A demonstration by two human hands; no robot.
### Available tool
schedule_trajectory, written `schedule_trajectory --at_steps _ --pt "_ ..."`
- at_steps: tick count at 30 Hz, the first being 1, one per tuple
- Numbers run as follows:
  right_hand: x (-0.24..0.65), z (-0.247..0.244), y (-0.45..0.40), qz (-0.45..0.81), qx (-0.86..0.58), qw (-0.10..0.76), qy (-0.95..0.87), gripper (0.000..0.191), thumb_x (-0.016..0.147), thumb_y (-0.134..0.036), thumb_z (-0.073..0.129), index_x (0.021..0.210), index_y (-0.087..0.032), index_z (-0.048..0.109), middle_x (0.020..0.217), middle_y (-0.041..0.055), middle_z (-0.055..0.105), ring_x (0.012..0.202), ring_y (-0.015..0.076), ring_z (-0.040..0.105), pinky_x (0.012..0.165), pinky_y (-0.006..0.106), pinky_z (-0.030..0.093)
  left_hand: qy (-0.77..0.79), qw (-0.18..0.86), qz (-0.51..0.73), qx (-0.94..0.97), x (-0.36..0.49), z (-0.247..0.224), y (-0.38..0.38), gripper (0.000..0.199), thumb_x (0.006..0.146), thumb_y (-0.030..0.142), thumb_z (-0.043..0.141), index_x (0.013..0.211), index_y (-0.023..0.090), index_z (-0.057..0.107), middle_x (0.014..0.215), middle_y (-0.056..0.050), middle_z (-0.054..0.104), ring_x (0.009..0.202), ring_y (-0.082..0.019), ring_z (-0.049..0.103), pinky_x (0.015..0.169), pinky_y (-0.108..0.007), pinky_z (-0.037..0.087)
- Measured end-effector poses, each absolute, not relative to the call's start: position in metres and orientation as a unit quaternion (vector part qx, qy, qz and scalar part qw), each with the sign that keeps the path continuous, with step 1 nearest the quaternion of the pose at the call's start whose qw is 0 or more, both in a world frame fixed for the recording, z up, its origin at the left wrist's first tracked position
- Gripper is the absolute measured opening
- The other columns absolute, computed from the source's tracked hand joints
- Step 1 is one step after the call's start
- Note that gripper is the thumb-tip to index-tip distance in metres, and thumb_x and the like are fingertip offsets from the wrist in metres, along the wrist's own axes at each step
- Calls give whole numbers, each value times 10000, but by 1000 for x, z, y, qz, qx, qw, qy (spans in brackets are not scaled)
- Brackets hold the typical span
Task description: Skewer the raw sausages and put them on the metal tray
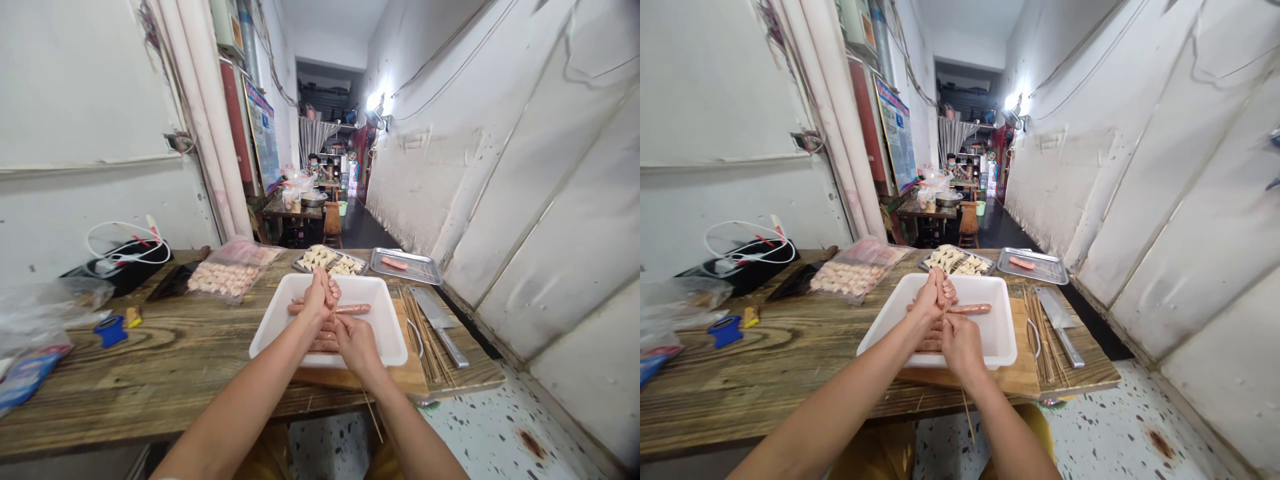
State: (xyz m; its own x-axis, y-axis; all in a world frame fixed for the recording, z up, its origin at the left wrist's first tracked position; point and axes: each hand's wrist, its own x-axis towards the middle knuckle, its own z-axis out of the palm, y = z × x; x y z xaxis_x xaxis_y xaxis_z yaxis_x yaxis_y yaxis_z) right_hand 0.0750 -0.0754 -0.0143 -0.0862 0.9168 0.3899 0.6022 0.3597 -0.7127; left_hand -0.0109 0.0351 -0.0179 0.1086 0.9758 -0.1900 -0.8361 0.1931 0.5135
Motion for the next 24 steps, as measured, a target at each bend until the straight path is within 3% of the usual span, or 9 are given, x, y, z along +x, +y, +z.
schedule_trajectory --at_steps 3,7,24 --pt "75 -23 -72 293 -489 491 -659 297 841 -214 416 688 -174 667 554 13 592 558 163 545 517 229 376 261 732 613 139 -11 -14 32 368 872 530 424 778 174 432 497 56 365 341 -66 335 348 -170 259" --pt "76 -28 -71 362 -478 506 -619 289 831 -290 452 742 -164 697 473 -18 516 487 143 488 462 216 353 265 737 608 131 -10 -8 28 362 898 499 380 770 166 439 494 54 358 340 -63 329 352 -162 261" --pt "83 -23 -83 356 -479 469 -651 320 829 -322 434 657 -149 641 556 12 534 504 124 415 436 207 287 257 736 615 118 -9 -4 28 376 896 495 368 744 160 447 488 50 339 352 -69 328 344 -162 276"
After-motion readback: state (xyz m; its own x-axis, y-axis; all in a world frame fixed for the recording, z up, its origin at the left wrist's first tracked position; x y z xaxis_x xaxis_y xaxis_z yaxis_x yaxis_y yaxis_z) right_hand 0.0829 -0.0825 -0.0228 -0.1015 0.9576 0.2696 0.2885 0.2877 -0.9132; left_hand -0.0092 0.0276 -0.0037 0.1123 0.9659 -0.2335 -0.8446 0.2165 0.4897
